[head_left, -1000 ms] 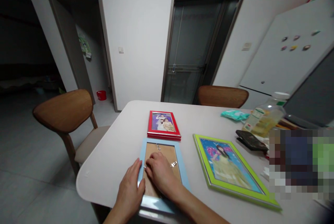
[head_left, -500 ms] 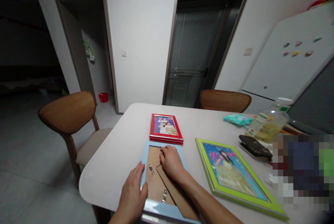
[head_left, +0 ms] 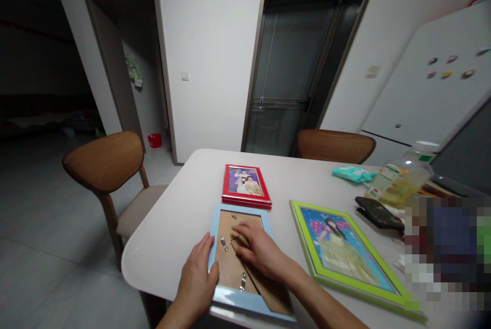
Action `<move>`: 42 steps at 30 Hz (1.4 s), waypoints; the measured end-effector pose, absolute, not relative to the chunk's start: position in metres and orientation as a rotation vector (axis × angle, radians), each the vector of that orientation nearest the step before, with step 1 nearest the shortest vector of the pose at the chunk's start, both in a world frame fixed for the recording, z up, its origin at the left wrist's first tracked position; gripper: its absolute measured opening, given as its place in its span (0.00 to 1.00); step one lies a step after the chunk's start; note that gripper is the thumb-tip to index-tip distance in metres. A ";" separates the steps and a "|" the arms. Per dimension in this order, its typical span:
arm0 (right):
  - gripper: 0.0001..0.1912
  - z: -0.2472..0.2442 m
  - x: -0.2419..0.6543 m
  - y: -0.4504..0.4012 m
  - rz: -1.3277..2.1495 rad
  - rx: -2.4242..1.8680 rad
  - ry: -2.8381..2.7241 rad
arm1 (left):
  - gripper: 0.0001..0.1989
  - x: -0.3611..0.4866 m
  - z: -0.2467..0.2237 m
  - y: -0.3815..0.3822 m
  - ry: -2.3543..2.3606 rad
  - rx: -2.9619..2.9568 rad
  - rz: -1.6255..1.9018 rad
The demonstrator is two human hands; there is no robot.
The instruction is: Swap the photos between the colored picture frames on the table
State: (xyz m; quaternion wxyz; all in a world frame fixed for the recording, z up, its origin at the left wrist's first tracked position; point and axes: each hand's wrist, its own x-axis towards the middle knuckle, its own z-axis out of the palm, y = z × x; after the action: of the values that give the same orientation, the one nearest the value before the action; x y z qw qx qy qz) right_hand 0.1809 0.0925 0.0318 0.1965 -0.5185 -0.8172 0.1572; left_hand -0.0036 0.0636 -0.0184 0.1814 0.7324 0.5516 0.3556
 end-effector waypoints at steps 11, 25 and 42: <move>0.06 0.027 0.179 0.055 0.548 -1.356 -2.293 | 0.23 -0.004 -0.020 0.065 1.599 2.092 0.948; 0.20 0.023 0.178 0.060 0.474 -1.664 -2.005 | 0.24 -0.005 -0.020 0.066 1.599 2.028 0.979; 0.19 0.044 0.198 0.054 0.381 -1.570 -1.908 | 0.16 -0.035 0.029 0.072 1.087 0.896 1.214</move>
State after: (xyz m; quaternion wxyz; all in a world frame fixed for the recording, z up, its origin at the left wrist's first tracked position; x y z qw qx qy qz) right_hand 0.1981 0.0536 0.0437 0.3152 -0.5959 -0.7243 0.1447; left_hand -0.0354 0.0716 0.0291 0.5979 0.3860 0.4687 0.5233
